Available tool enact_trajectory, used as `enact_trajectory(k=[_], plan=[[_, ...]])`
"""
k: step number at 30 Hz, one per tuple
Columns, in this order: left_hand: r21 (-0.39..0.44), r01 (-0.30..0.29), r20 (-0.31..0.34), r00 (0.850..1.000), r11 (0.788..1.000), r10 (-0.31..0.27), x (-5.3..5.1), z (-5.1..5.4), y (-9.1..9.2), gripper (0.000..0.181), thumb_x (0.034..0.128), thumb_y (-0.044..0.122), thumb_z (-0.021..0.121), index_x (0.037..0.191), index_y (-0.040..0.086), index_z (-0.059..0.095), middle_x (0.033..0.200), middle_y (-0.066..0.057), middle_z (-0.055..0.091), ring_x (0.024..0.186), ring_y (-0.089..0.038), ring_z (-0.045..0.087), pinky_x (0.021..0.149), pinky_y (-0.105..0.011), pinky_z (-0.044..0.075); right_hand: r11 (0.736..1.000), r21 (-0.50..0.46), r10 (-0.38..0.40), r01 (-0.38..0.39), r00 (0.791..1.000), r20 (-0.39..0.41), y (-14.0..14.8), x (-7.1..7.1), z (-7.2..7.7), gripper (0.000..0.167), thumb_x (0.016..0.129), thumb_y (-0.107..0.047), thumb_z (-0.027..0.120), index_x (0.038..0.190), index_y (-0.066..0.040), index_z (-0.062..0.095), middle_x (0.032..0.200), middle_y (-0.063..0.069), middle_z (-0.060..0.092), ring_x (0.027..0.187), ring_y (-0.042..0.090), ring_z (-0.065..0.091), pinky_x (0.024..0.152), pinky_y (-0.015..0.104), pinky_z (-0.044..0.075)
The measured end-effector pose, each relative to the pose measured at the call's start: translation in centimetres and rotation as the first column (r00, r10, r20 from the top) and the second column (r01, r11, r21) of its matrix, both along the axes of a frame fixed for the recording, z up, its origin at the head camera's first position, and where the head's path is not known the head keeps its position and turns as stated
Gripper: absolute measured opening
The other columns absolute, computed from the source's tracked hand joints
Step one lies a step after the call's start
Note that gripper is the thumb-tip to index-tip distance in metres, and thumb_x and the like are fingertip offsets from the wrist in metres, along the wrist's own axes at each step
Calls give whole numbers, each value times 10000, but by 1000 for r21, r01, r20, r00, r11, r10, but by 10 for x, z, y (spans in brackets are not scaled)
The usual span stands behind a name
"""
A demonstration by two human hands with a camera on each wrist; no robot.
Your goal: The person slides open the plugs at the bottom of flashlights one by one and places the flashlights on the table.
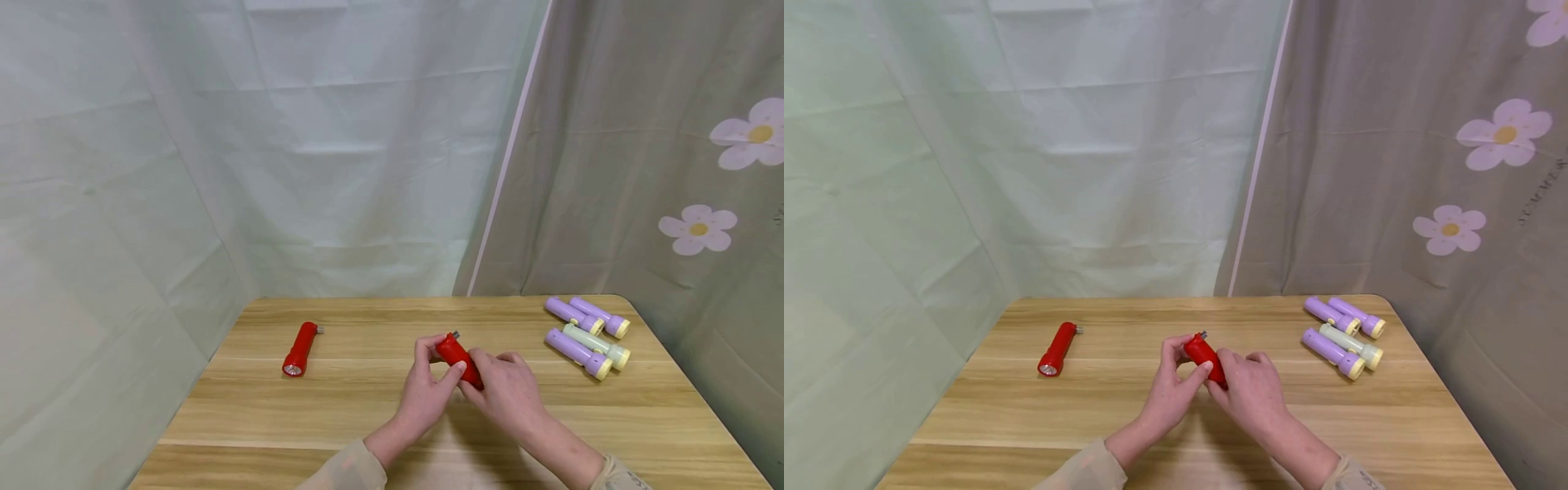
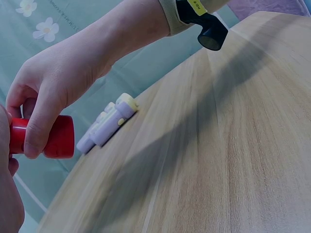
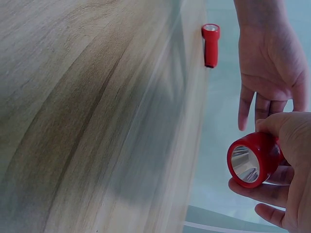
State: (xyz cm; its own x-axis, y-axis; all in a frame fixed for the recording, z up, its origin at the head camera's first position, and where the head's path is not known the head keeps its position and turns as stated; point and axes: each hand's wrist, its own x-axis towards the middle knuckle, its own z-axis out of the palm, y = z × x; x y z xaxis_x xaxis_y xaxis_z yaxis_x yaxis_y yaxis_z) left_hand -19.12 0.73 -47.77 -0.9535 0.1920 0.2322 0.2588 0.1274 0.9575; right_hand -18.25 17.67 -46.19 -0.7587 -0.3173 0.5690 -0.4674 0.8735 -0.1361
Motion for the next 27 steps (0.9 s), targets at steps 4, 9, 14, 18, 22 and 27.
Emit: enact_trajectory(k=[4,9,14,18,22,27], plan=[[-3,2,6,1000,1000,-2,0,0,0,491,998,309,674,1398,347,392,1270,67,583,1183,-189,524,831,-350,543,1000,-2,2,-2,1000,5,0,1,0,332,780,-298,866,950,-138,630,684,-95,616,549,65,518,797,419,502],[-1,2,6,1000,1000,-2,1,1,0,493,996,305,677,1398,352,396,1268,64,582,1183,-194,523,826,-353,542,1000,-1,1,-1,1000,10,0,1,0,334,781,-301,867,956,-138,633,688,-94,618,542,60,517,797,413,501],[-2,4,9,1000,1000,-4,1,0,0,493,997,308,675,1402,356,397,1274,64,577,1186,-199,519,805,-349,549,1000,-3,-2,2,1000,6,1,0,-1,330,783,-301,867,958,-145,634,688,-102,619,534,46,505,797,409,506],[-7,5,4,1000,1000,-5,0,0,0,495,998,307,675,1405,354,396,1273,62,579,1183,-198,520,787,-341,552,1000,-6,-1,1,1000,4,0,0,-1,323,788,-302,860,960,-148,635,689,-104,620,538,47,502,797,409,506],[-9,5,2,1000,1000,-5,1,1,-1,497,997,305,677,1405,355,397,1270,59,579,1178,-198,521,786,-339,552,1000,-2,-5,5,1000,16,0,0,-1,314,801,-320,848,968,-154,640,697,-104,629,543,49,513,806,406,503],[-12,9,1,1000,1000,-9,1,1,-1,500,998,310,677,1407,361,394,1278,59,576,1184,-201,518,806,-346,550,1000,-3,-3,3,1000,12,1,-1,-2,314,801,-320,848,971,-156,642,697,-107,628,544,51,514,806,404,503]])
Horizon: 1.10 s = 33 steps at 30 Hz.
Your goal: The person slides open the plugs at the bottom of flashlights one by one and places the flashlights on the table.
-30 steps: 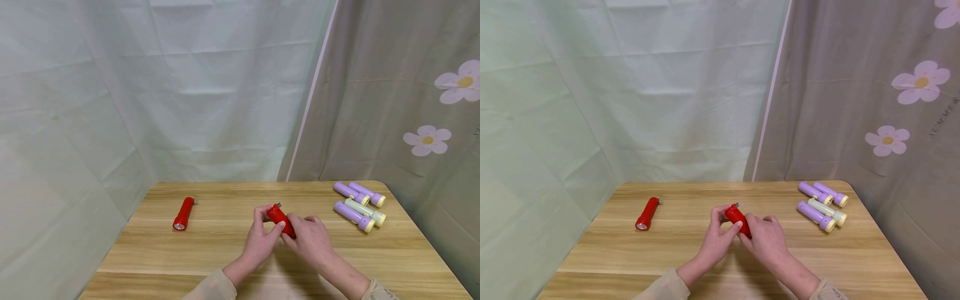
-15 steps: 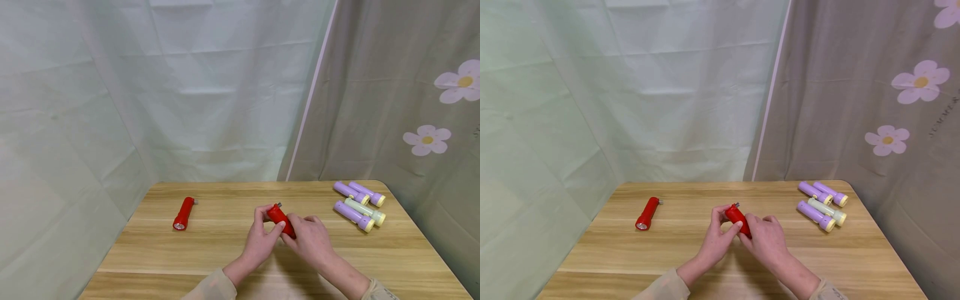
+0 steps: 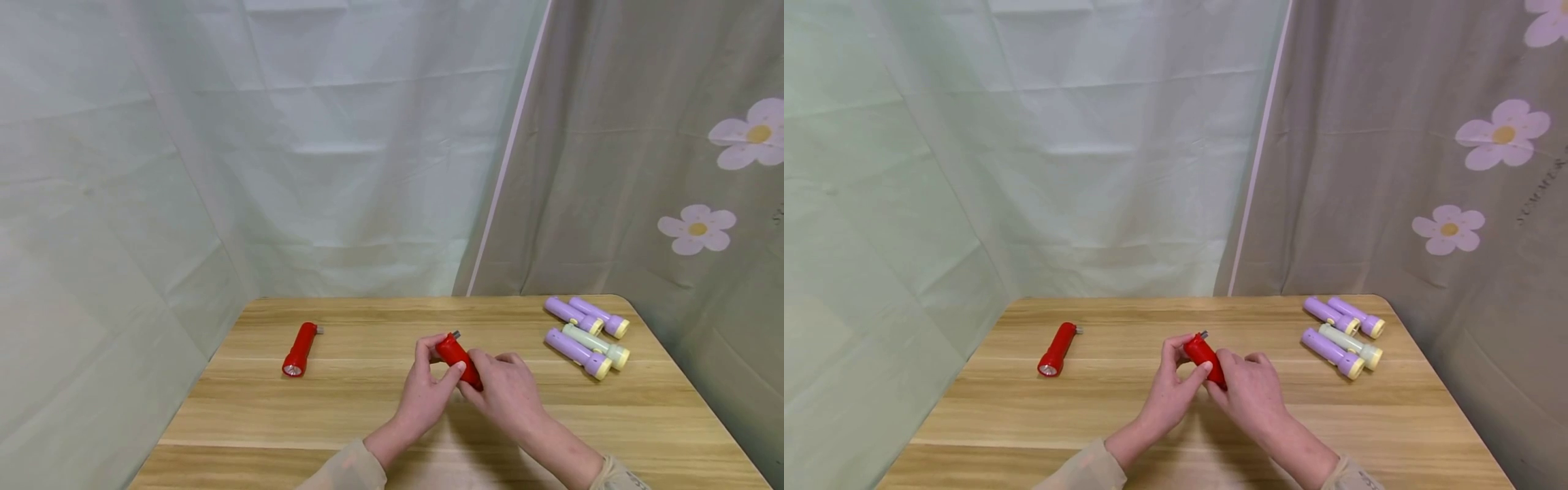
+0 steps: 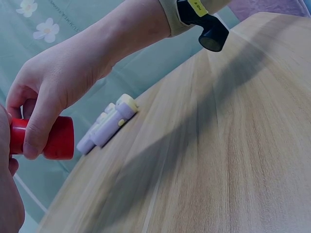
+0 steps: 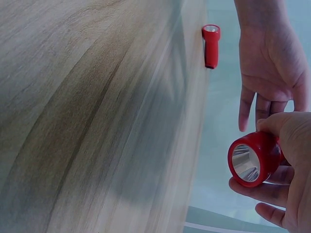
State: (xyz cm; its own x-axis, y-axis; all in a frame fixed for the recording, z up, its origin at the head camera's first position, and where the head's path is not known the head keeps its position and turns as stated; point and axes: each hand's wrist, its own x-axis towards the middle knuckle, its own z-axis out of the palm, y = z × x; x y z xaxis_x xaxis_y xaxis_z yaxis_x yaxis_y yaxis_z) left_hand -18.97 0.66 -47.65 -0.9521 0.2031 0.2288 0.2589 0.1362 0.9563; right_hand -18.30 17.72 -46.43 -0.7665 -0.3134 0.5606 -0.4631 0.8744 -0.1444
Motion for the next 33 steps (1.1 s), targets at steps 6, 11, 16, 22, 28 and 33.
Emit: enact_trajectory(k=[6,11,16,22,28,33], plan=[[-3,1,-17,1000,1000,-1,0,-1,0,504,1001,312,674,1412,372,389,1260,54,582,1183,-201,521,823,-353,543,1000,-9,10,-10,999,-35,-1,1,-1,331,779,-296,862,959,-147,628,692,-101,619,558,54,510,789,407,505],[14,12,-13,1000,1000,-12,1,-1,0,507,1002,302,674,1416,370,389,1272,41,577,1190,-212,516,804,-329,558,1000,-9,11,-12,999,-32,-1,2,-1,327,784,-291,856,969,-144,630,705,-94,635,566,46,518,794,410,510],[17,18,-7,1000,1000,-18,1,0,-1,509,1004,293,673,1424,372,396,1272,27,581,1191,-220,514,780,-316,566,1000,-1,3,-3,1000,-5,-1,2,0,307,800,-300,840,974,-159,631,703,-109,623,565,46,513,813,407,508],[12,21,-8,1000,1000,-20,1,0,-1,514,1004,285,673,1430,372,399,1264,23,586,1186,-220,514,772,-316,566,1000,2,6,-6,1000,-7,-1,1,-1,301,798,-303,833,961,-164,622,680,-127,590,541,40,493,811,405,507],[18,21,2,1000,1000,-21,1,0,-1,512,1004,280,674,1426,382,403,1269,20,586,1187,-223,516,740,-308,575,1000,5,13,-13,1000,-21,-1,1,-1,315,787,-291,846,959,-156,619,679,-120,592,532,48,496,799,405,508],[23,25,13,1000,999,-26,0,-1,-1,516,1005,282,675,1428,392,402,1286,18,578,1190,-224,516,732,-314,584,1000,3,15,-15,1000,-26,-1,1,-1,315,788,-288,847,956,-151,618,677,-117,591,533,48,494,793,413,510]])
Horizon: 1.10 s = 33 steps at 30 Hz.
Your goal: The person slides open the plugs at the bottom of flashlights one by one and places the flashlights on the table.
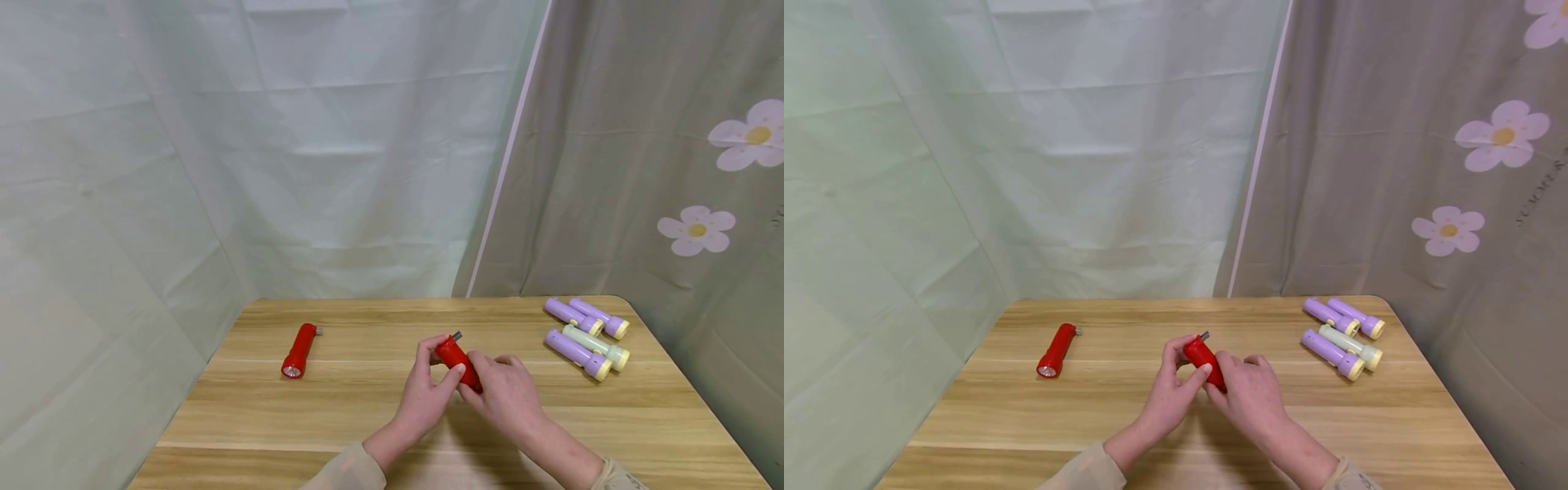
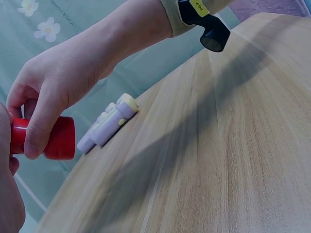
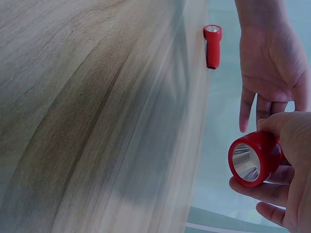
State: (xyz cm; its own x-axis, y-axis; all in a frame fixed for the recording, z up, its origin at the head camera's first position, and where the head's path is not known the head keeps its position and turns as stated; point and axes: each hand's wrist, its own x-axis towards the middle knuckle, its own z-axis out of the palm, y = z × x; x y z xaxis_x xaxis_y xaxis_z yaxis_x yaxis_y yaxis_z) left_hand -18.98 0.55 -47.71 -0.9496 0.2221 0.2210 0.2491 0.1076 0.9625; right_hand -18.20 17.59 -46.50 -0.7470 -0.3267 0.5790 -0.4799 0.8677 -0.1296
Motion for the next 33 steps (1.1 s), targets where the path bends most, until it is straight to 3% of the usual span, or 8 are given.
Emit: enact_trajectory(k=[7,15,26,33], plan=[[11,13,17,1000,1000,-13,0,0,-1,515,1009,289,670,1430,404,398,1302,10,565,1190,-232,513,781,-426,603,1000,0,-1,1,1000,5,0,0,-1,316,792,-296,846,963,-156,621,685,-115,602,541,50,506,796,411,513],[20,20,21,1000,1000,-20,0,0,0,511,1009,279,671,1430,397,407,1303,2,560,1190,-238,515,790,-463,600,1000,-5,-1,1,1000,11,0,0,-1,332,781,-284,861,953,-141,617,679,-112,586,552,54,501,800,418,513],[23,16,28,999,1000,-17,0,1,0,515,1004,274,679,1433,390,418,1312,4,565,1185,-230,522,774,-440,602,1000,2,-9,9,999,47,-1,2,1,326,800,-286,853,966,-132,619,687,-99,594,558,63,514,829,416,512],[5,18,18,1000,1000,-18,-1,-2,-1,529,1008,288,674,1449,391,399,1320,6,558,1193,-229,517,764,-340,595,999,4,-32,32,997,77,-2,2,1,321,808,-306,850,977,-145,631,688,-108,604,560,66,522,831,408,503]])
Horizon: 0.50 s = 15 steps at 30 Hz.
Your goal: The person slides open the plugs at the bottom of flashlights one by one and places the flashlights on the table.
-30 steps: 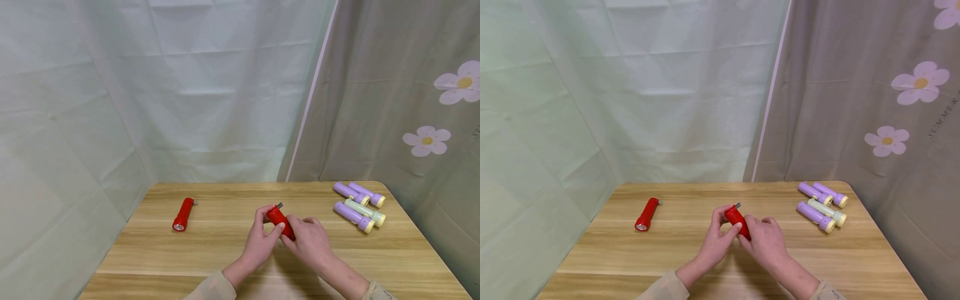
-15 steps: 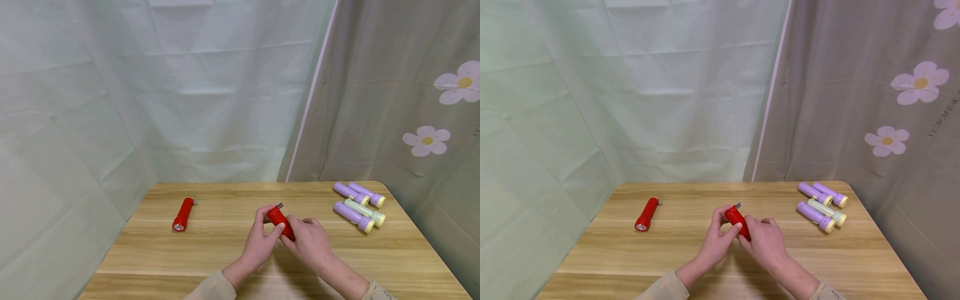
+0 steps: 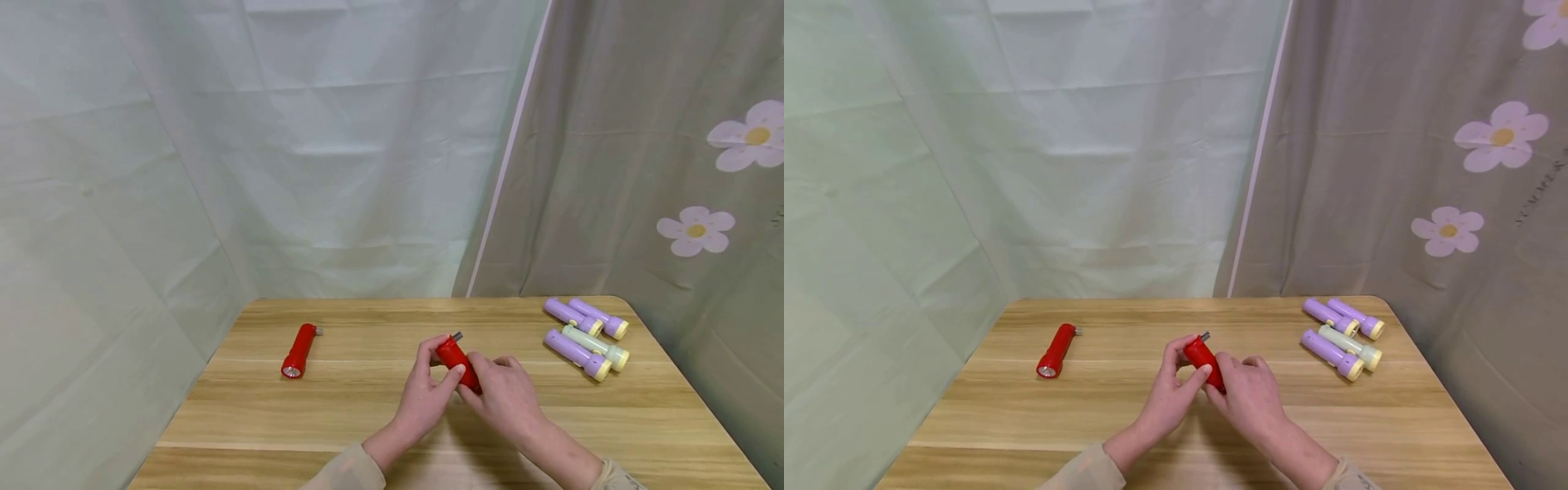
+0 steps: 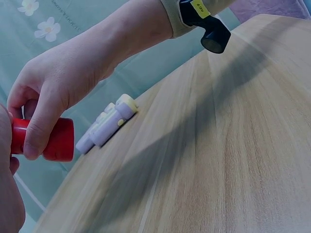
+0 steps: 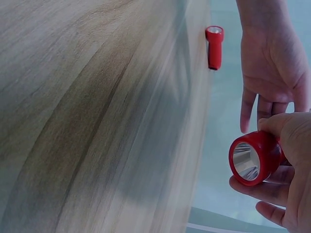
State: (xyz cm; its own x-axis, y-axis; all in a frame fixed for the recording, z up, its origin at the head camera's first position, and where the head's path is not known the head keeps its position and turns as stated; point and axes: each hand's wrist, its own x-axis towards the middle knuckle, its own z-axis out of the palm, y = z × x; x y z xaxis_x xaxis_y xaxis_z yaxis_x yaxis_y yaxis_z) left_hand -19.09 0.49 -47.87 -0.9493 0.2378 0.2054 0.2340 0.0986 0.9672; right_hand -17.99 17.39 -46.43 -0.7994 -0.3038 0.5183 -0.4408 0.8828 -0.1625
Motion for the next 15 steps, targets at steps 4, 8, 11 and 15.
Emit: enact_trajectory(k=[4,8,11,15], plan=[[-23,-5,9,1000,1000,5,0,0,0,551,1007,304,673,1477,358,389,1313,10,557,1186,-227,513,745,-303,581,1000,1,-13,13,1000,17,0,0,0,309,813,-317,844,976,-159,635,682,-116,605,550,66,506,836,410,502],[-29,-5,16,1000,1000,6,1,1,0,554,1004,312,678,1472,381,390,1313,8,555,1168,-225,514,718,-293,576,1000,0,-19,19,999,31,1,0,0,318,809,-326,848,970,-161,630,679,-117,602,553,69,505,831,412,499],[-25,-2,19,1000,1000,3,2,1,0,557,1001,314,682,1467,397,389,1317,17,551,1168,-221,515,720,-306,584,1000,-1,-17,17,999,30,2,1,-1,327,810,-331,850,978,-159,628,692,-114,610,560,71,514,830,410,497],[-20,0,22,1000,1000,1,1,1,0,576,996,325,689,1482,381,385,1318,41,549,1183,-218,514,751,-349,597,1000,-10,-16,17,1000,16,3,0,-1,332,808,-333,848,982,-153,630,691,-110,614,556,73,518,826,411,498]])
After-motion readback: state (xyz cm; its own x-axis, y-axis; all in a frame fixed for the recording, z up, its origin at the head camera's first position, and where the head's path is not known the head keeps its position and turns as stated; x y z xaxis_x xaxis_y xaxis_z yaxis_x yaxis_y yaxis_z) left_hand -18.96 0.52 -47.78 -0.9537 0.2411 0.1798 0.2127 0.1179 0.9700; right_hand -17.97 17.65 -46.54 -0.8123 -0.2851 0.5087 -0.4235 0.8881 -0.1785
